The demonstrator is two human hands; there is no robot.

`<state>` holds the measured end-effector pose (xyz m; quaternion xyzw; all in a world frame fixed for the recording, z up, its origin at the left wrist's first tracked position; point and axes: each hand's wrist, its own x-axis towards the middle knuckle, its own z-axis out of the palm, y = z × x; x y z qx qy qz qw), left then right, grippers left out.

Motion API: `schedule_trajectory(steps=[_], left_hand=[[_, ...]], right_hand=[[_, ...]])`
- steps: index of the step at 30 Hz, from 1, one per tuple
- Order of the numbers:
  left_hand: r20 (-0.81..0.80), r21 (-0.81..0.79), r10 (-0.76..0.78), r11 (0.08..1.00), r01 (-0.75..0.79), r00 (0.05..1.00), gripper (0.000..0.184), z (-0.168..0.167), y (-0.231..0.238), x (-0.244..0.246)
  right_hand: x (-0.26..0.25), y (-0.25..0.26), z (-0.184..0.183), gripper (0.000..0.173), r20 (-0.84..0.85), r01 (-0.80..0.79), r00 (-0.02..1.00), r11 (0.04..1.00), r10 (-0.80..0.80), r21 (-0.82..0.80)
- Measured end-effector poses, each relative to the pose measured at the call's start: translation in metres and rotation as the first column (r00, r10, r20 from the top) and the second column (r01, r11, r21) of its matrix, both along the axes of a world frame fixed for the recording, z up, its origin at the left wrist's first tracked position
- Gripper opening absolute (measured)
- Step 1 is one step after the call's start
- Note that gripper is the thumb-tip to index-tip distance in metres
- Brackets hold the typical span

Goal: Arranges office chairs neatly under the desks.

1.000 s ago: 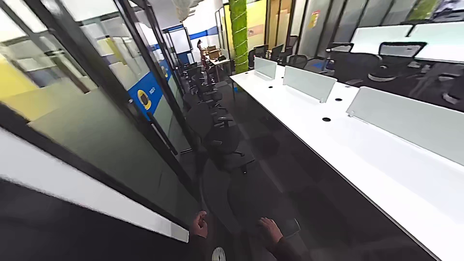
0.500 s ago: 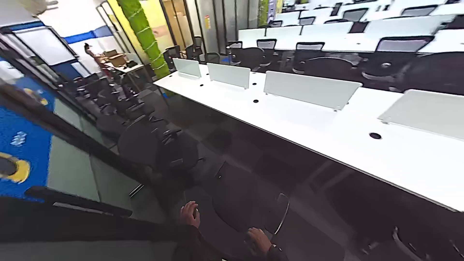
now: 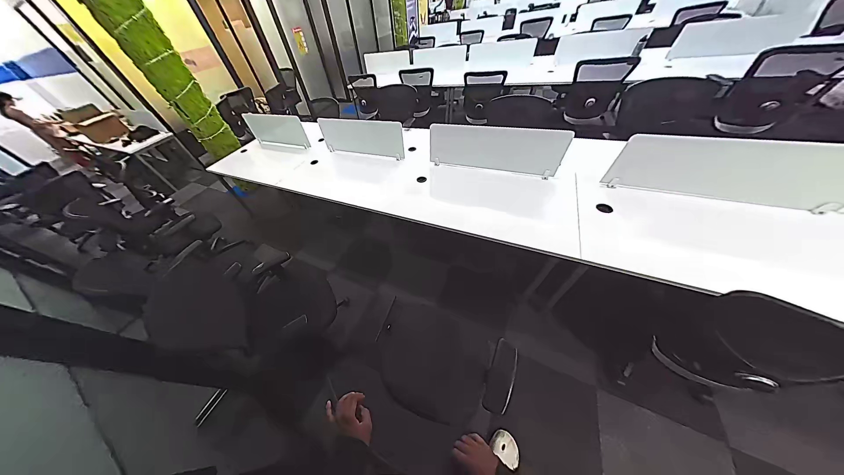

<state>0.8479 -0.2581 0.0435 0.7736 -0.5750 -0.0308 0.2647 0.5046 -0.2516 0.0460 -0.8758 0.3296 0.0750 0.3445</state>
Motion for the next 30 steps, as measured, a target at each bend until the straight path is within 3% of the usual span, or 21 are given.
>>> schedule_trajectory(steps=[3,7,9,12,14,20,30], left_hand=[[-0.013,0.004,-0.023,1.0,0.023,1.0,0.027,0.005,-0.007,0.004],[-0.058,-0.076,-0.037,0.997,0.032,0.998,0.03,0.005,-0.025,0.002],[-0.094,-0.097,-0.038,0.995,0.029,0.995,0.029,0.011,-0.038,-0.006],[-0.1,-0.113,-0.022,0.994,0.01,0.995,0.028,0.014,-0.059,-0.02],[-0.102,-0.052,-0.004,0.999,-0.001,0.995,0.025,0.016,-0.071,-0.03],[-0.069,0.189,0.008,0.982,0.005,0.998,0.023,0.026,-0.114,-0.056],[-0.012,0.386,0.014,0.922,-0.009,1.0,0.025,0.047,-0.235,-0.102]], right_hand=[[0.006,-0.001,-0.007,0.033,0.022,-0.028,0.999,0.999,0.029,-0.028],[0.011,-0.017,0.003,0.033,-0.07,-0.074,0.995,0.997,0.073,-0.022],[0.004,-0.026,0.009,0.032,-0.056,-0.031,0.998,0.996,0.027,-0.085],[-0.013,-0.04,0.017,0.053,-0.064,0.082,0.994,0.99,-0.09,-0.112],[-0.02,-0.05,0.025,0.06,-0.152,0.114,0.981,0.99,-0.125,-0.077],[-0.04,-0.083,0.009,0.051,-0.234,0.256,0.931,0.958,-0.28,-0.127],[-0.077,-0.209,0.021,0.069,-0.263,0.336,0.893,0.93,-0.365,-0.149]])
